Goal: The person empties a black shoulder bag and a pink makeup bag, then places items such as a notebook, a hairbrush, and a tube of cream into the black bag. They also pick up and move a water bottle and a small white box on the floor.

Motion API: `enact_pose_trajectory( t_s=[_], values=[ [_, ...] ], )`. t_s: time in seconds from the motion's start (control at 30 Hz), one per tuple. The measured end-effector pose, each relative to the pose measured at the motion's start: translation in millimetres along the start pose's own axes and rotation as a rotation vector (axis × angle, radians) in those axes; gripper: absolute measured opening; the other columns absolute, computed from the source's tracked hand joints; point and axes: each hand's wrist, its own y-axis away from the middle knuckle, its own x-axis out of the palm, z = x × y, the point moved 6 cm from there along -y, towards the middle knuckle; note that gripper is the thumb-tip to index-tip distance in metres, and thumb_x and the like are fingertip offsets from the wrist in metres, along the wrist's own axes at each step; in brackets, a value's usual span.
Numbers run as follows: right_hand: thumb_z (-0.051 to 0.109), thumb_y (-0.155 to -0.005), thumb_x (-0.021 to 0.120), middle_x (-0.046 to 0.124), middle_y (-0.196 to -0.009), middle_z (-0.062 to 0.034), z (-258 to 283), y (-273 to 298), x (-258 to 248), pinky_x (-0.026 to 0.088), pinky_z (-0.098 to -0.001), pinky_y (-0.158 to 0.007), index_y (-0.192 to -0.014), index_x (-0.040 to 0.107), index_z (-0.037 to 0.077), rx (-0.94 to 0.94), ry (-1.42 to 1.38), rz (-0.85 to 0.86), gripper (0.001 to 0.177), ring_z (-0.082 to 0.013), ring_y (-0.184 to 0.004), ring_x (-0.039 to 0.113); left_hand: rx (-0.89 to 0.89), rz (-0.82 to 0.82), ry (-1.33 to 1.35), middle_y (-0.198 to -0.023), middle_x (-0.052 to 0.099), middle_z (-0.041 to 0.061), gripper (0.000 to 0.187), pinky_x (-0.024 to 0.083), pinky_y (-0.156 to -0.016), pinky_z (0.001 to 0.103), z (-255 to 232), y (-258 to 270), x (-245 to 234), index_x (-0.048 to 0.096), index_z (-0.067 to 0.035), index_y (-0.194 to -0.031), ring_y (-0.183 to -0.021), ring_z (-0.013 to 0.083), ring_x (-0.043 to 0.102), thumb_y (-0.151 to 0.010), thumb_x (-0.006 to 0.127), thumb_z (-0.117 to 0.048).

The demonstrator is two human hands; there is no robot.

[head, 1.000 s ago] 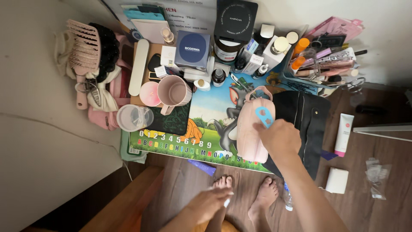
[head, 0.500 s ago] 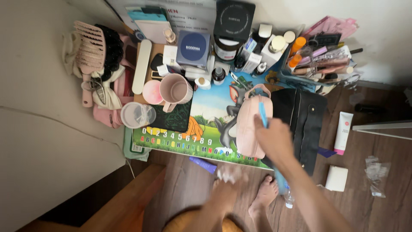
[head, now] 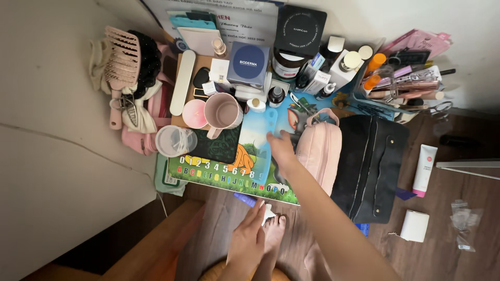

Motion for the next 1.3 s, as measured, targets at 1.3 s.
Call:
enact_pose_trajectory(
  t_s=[1.3],
  values=[
    [0.020, -0.096, 0.064, 0.073, -0.102, -0.0031, -161, 181, -585, 0.050, -0.0305, -0.074, -0.116, 0.074, 0.006, -0.016, -0.101, -0.363, 0.027, -0.0119, -0.086, 0.064, -0.091, -0.121, 0.025, -0.089, 0.076, 0.015, 0.013, 0.056, -0.076, 0.038, -239, -22, 292, 0.077, -0.003, -0.086, -0.082, 0.0318, 0.074, -0.079, 0.070, -0.011]
  ],
)
